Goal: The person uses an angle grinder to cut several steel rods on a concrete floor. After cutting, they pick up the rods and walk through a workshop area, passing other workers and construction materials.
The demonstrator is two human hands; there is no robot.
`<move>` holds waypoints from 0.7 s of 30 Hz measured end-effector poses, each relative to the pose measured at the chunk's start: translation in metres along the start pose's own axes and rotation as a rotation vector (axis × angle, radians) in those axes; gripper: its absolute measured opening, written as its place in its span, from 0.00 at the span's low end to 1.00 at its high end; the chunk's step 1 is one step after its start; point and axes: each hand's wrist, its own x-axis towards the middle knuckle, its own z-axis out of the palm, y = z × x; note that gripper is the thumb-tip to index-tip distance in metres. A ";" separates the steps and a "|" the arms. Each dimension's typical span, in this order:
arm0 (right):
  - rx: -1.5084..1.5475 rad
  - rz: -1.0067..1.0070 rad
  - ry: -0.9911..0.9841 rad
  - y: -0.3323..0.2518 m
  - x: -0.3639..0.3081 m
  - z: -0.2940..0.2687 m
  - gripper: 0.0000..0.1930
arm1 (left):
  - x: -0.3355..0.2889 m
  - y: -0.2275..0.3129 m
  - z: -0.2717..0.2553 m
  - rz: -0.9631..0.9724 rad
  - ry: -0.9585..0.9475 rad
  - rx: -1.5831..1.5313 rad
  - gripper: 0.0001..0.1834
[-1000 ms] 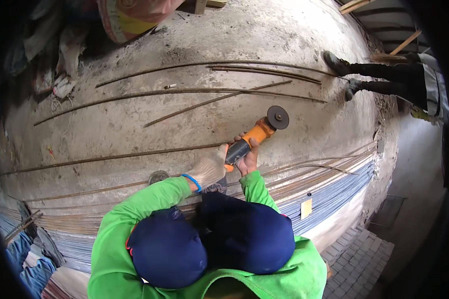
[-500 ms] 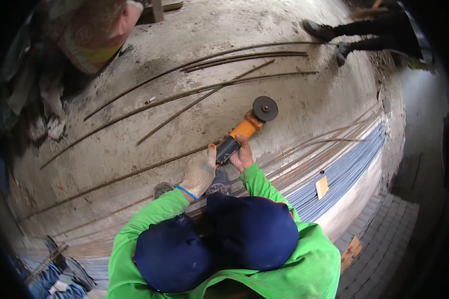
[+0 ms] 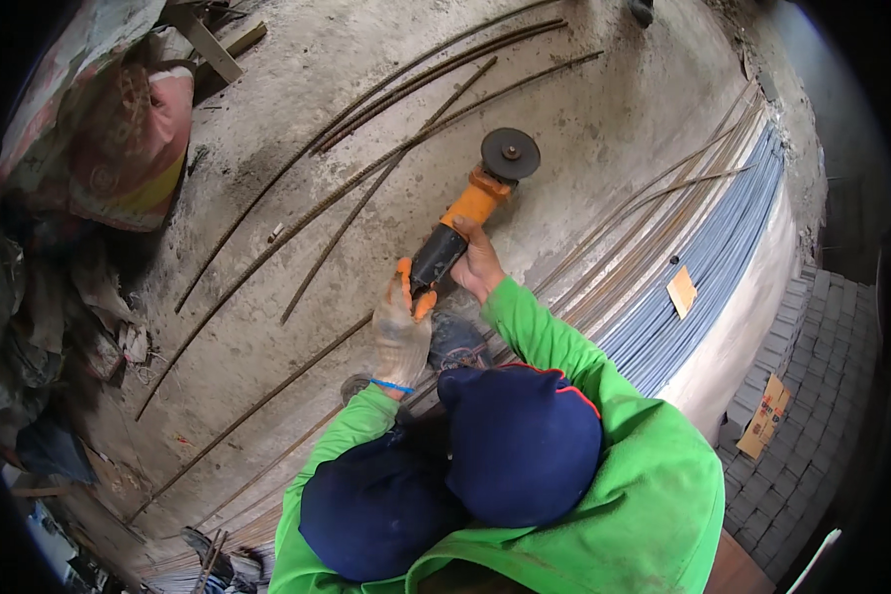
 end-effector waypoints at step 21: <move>-1.385 -0.704 0.381 -0.135 0.015 -0.132 0.24 | 0.116 -0.162 -0.154 0.123 -0.028 0.872 0.20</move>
